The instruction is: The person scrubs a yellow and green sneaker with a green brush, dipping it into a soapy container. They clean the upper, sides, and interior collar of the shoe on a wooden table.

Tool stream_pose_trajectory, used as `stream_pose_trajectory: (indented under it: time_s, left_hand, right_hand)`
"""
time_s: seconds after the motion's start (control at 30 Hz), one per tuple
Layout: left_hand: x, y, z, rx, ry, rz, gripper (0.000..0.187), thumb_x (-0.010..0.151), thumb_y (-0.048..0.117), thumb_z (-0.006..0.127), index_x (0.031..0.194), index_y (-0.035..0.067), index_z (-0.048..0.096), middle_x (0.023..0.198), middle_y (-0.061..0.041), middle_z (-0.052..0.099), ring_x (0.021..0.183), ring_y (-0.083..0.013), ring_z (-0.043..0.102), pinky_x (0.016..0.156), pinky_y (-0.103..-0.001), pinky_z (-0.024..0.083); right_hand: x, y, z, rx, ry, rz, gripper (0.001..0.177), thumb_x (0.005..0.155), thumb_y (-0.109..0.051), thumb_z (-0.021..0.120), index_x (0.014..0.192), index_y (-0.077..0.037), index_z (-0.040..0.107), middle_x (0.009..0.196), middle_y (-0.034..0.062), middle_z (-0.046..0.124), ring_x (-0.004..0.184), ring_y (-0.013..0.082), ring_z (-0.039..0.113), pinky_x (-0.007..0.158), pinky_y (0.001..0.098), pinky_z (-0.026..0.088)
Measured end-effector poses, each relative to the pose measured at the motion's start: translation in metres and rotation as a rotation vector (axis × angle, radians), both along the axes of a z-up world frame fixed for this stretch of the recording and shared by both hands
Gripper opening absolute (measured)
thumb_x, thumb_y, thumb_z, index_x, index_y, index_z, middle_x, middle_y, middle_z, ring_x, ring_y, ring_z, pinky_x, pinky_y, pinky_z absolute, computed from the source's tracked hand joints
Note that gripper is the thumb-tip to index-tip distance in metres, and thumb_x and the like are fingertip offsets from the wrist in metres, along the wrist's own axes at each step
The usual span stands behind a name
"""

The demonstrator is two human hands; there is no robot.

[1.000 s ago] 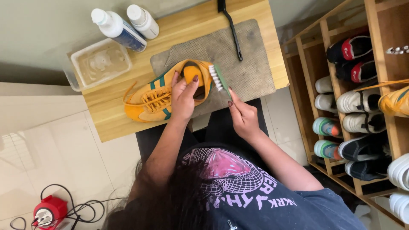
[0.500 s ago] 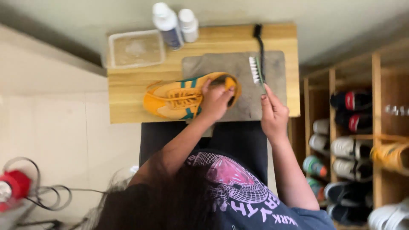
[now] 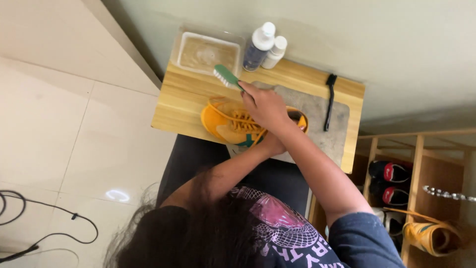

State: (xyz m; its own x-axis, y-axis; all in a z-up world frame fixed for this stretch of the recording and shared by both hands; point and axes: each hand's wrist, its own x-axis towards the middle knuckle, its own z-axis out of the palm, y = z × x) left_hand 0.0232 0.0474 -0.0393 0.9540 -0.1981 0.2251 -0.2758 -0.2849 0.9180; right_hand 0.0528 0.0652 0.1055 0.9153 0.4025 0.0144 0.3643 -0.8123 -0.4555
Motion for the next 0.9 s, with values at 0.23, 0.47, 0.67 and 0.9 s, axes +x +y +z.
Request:
stream_pose_trajectory:
  time_s: [0.23,0.47,0.67,0.9]
  left_hand:
    - [0.007,0.015,0.016,-0.036,0.014,0.045,0.027,0.099,0.039,0.06,0.085,0.017,0.068,0.098,-0.002,0.078,0.115,-0.0114,0.068,0.126,-0.048,0.004]
    - [0.011,0.024,0.018,-0.074,0.055,0.049,0.029,0.099,0.04,0.059,0.088,0.016,0.069,0.1,-0.003,0.078,0.117,-0.0125,0.067,0.126,-0.048,0.004]
    - [0.009,0.029,0.014,-0.085,0.094,0.034,0.03,0.099,0.041,0.058,0.09,0.015,0.07,0.101,-0.005,0.078,0.118,-0.0133,0.067,0.127,-0.047,0.004]
    - [0.01,0.027,0.023,-0.084,0.094,-0.023,0.033,0.099,0.043,0.057,0.093,0.015,0.072,0.103,-0.006,0.078,0.12,-0.0144,0.066,0.127,-0.047,0.003]
  right_hand:
    - [0.065,0.061,-0.035,-0.323,-0.031,-0.123,0.041,0.104,-0.027,0.044,0.137,-0.019,0.067,0.082,0.0175,0.075,0.071,0.0376,0.074,0.061,0.0481,0.062]
    - [0.08,0.08,-0.042,-0.375,0.122,-0.107,0.044,0.102,-0.038,0.042,0.138,-0.03,0.064,0.095,0.022,0.075,0.085,0.0479,0.073,0.072,0.0594,0.061]
    - [0.061,0.082,-0.008,-0.084,0.283,-0.094,0.047,0.103,-0.027,0.04,0.143,-0.016,0.063,0.101,0.0231,0.075,0.08,0.0434,0.073,0.071,0.0505,0.061]
    - [0.046,0.057,0.032,0.077,0.316,-0.189,0.047,0.102,-0.031,0.045,0.145,-0.021,0.061,0.128,0.0161,0.07,0.112,0.04,0.068,0.094,0.0508,0.056]
